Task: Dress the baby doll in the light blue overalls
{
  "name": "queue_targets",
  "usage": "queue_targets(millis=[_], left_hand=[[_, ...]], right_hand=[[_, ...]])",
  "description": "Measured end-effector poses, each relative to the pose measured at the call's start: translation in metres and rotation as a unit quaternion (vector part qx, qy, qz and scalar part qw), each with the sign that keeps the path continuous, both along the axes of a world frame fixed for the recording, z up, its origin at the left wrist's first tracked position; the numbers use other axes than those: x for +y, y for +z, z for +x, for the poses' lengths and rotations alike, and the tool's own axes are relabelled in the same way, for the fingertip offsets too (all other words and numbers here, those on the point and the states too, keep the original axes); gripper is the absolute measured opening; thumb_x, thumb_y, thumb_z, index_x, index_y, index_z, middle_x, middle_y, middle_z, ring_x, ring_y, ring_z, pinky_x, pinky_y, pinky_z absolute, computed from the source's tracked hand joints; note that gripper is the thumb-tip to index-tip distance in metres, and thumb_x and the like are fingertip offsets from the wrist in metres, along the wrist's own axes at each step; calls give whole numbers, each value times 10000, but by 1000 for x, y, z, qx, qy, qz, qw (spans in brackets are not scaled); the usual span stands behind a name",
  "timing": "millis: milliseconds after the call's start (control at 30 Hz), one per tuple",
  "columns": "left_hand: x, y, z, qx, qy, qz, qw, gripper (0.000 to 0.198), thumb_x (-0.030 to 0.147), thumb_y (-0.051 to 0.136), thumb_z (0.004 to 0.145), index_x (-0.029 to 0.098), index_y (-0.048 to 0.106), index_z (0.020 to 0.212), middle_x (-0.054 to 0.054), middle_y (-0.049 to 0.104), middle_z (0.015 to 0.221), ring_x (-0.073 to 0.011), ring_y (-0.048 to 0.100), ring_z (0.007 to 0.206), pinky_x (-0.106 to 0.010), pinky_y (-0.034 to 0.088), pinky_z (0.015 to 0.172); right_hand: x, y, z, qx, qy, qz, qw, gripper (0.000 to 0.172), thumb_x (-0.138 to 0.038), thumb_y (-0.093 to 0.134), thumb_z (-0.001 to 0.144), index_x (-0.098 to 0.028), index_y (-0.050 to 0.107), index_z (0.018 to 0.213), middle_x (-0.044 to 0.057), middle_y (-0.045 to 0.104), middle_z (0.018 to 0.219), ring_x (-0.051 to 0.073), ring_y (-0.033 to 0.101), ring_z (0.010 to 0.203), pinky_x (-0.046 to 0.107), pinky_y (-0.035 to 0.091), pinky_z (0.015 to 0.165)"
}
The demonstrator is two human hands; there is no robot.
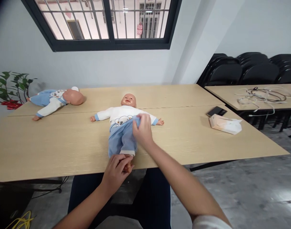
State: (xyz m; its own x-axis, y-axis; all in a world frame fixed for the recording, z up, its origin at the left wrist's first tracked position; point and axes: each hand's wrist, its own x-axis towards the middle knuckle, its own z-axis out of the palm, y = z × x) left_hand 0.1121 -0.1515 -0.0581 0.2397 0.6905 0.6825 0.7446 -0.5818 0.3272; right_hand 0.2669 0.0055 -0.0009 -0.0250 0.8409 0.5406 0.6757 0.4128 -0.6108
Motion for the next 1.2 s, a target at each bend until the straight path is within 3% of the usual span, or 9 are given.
queue_targets(millis=[100, 200, 500, 600, 700, 800, 867, 1033, 1200], left_hand=[[-1, 1, -4, -20, -25, -4, 999, 275, 106, 703, 892, 191, 656, 1150, -76, 658, 1050, -205, 642, 968, -347, 573, 868], [-2, -1, -9, -12, -44, 7, 999, 269, 137, 703, 907, 200, 653, 1163, -68, 663, 1022, -206, 648, 949, -353, 582, 852], [-1, -9, 3, -13, -24, -34, 999, 384, 179, 703, 919, 238, 635, 1293, -88, 670, 1090, -236, 661, 1005, -409, 592, 894], [0, -3, 2, -15, -107, -74, 991, 477, 251, 722, 919, 222, 585, 1375, -115, 670, 1220, -249, 645, 1141, -418, 576, 978], [11, 6, -15, -68, -192, -81, 976, 292, 231, 638, 969, 248, 643, 1260, -82, 701, 1181, -210, 651, 1132, -377, 559, 985], [42, 8, -45, -205, -4, -89, 975, 139, 237, 572, 988, 237, 682, 1075, -72, 707, 1042, -214, 654, 1025, -397, 534, 951], [71, 4, -66, -283, 136, -154, 937, 224, 309, 609, 963, 205, 655, 1156, -119, 694, 1153, -246, 647, 1063, -430, 516, 970], [125, -10, -84, -349, 71, -326, 876, 253, 388, 695, 884, 188, 691, 1038, -91, 743, 1026, -237, 683, 925, -361, 511, 873], [132, -15, -64, -411, 93, -301, 855, 168, 363, 662, 892, 202, 623, 864, -26, 674, 814, -198, 606, 766, -309, 451, 734]], right_hand=[[-78, -19, 11, -16, 100, -14, 995, 158, -288, 505, 978, -212, 608, 1070, 108, 632, 1026, 271, 590, 1010, 429, 503, 915], [-118, -41, 25, -67, 117, -34, 990, 173, -290, 566, 979, -221, 607, 1132, 112, 654, 1098, 277, 598, 1061, 432, 511, 919], [-117, -50, 35, -100, 164, -94, 977, 243, -268, 412, 1039, -205, 634, 964, 88, 672, 923, 249, 626, 900, 414, 520, 830], [-120, -46, 35, 37, 93, -191, 976, 256, -367, 416, 1049, -210, 618, 1060, 82, 670, 1013, 234, 652, 928, 420, 549, 870], [-125, -45, 26, 104, 51, -218, 969, 448, -444, 570, 973, -207, 502, 1348, 138, 584, 1303, 247, 657, 1057, 447, 569, 939], [-126, -46, 16, 47, 51, -194, 978, 646, -358, 688, 870, -211, 430, 1444, 169, 479, 1433, 298, 577, 1252, 500, 518, 1059], [-122, -48, 15, 24, 54, -187, 981, 621, -299, 649, 873, -201, 433, 1446, 173, 485, 1419, 304, 550, 1293, 508, 509, 1070], [-107, -44, 29, -28, 36, -172, 984, 599, -214, 597, 832, -194, 472, 1418, 152, 556, 1321, 298, 587, 1229, 477, 542, 1000], [-119, -25, 6, -134, -39, -64, 988, 442, -194, 542, 892, -163, 556, 1333, 192, 567, 1304, 358, 539, 1216, 541, 458, 1054]])
